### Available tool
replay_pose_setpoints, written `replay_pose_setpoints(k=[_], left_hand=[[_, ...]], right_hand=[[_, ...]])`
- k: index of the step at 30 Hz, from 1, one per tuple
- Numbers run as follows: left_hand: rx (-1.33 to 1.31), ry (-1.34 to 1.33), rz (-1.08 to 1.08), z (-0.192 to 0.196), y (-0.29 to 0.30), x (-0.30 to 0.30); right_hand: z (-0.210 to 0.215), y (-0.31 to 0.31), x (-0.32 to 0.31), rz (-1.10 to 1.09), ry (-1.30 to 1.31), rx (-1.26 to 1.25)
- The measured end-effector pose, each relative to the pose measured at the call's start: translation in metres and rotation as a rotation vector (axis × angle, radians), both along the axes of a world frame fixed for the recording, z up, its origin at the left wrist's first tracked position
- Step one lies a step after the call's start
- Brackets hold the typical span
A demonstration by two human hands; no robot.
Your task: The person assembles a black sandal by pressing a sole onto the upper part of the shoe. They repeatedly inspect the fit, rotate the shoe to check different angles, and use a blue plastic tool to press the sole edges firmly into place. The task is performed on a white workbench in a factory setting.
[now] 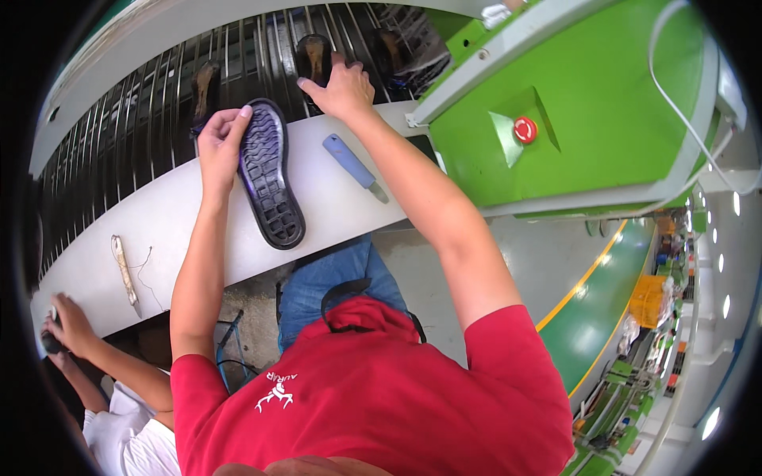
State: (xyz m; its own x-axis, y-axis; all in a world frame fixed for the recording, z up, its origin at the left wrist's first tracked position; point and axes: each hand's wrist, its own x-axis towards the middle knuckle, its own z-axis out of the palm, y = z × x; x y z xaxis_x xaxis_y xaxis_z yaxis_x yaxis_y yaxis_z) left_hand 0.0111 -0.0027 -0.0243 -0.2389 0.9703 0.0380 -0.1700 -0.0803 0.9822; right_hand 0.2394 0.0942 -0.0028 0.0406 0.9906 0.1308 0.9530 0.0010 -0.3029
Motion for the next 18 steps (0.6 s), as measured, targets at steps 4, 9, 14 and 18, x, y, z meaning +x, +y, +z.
replay_pose_setpoints(k=[4, 9, 14, 18], left_hand=[[-0.017, 0.102, 0.037, -0.005, 0.001, -0.004], [-0.046, 0.03, 0.012, -0.009, 0.004, 0.002], [-0.049, 0.115, 0.04, -0.009, 0.002, 0.002], [-0.017, 0.135, 0.084, -0.017, 0.004, -0.002]], right_hand=[[-0.009, 0.022, -0.038, 0.005, -0.031, -0.21], [-0.034, 0.046, -0.017, -0.014, 0.164, -0.231], [0.019, 0.032, 0.028, -0.092, 1.124, -0.386], [0.064, -0.068, 0.031, 0.012, 2.192, -0.567]])
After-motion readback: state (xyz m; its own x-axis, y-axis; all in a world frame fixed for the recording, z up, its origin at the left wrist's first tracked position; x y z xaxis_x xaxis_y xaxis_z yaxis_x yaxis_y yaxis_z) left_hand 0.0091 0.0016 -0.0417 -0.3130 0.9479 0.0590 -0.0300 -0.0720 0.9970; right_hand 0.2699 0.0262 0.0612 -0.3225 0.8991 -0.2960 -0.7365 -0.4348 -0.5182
